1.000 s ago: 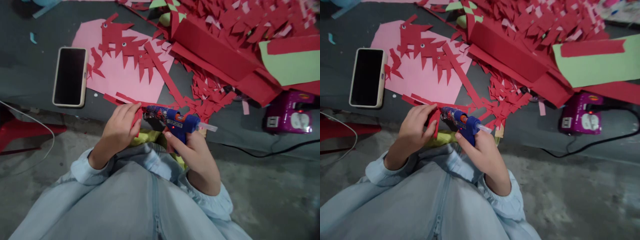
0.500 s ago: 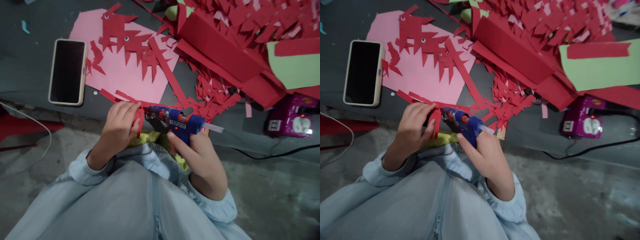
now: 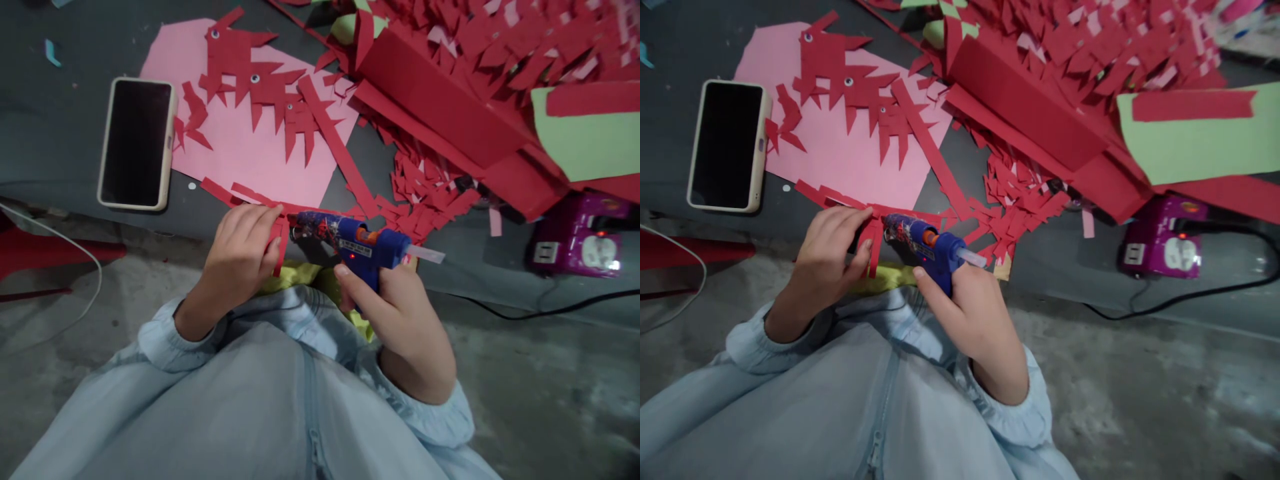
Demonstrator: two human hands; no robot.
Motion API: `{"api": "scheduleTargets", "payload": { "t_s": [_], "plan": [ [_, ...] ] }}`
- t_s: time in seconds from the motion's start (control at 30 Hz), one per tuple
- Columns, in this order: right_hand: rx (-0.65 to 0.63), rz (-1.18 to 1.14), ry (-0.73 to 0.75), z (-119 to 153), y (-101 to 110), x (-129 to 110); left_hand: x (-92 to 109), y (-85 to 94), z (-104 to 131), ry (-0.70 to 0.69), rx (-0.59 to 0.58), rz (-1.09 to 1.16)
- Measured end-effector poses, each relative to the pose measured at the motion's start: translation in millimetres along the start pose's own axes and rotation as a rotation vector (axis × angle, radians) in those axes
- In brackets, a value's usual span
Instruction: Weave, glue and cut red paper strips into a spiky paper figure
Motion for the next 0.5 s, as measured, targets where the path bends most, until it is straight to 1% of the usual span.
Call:
{"api": "scheduleTargets", "payload": {
  "t_s": [0.27,0.5],
  "plan": [
    [0.030,0.004,0.040,2.9,3.2,-3.0,-0.7,-1.2,0.5,0.009,-0.013,0.015],
    [-0.012,-0.061,0.053,0.6,-1.8,-3.9,2.9,4.7,-0.2,-0.032,0.036,-0.005]
  ]
}}
Point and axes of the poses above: each hand's wrist, its own z-axis away from the middle knuckle, its own y-axis out of the back of the hand, x = y × z, the point moved 10 cm from there along -z, towards the middle knuckle, and after that the axes turned 12 degrees about -z, right-handed, at the moved point
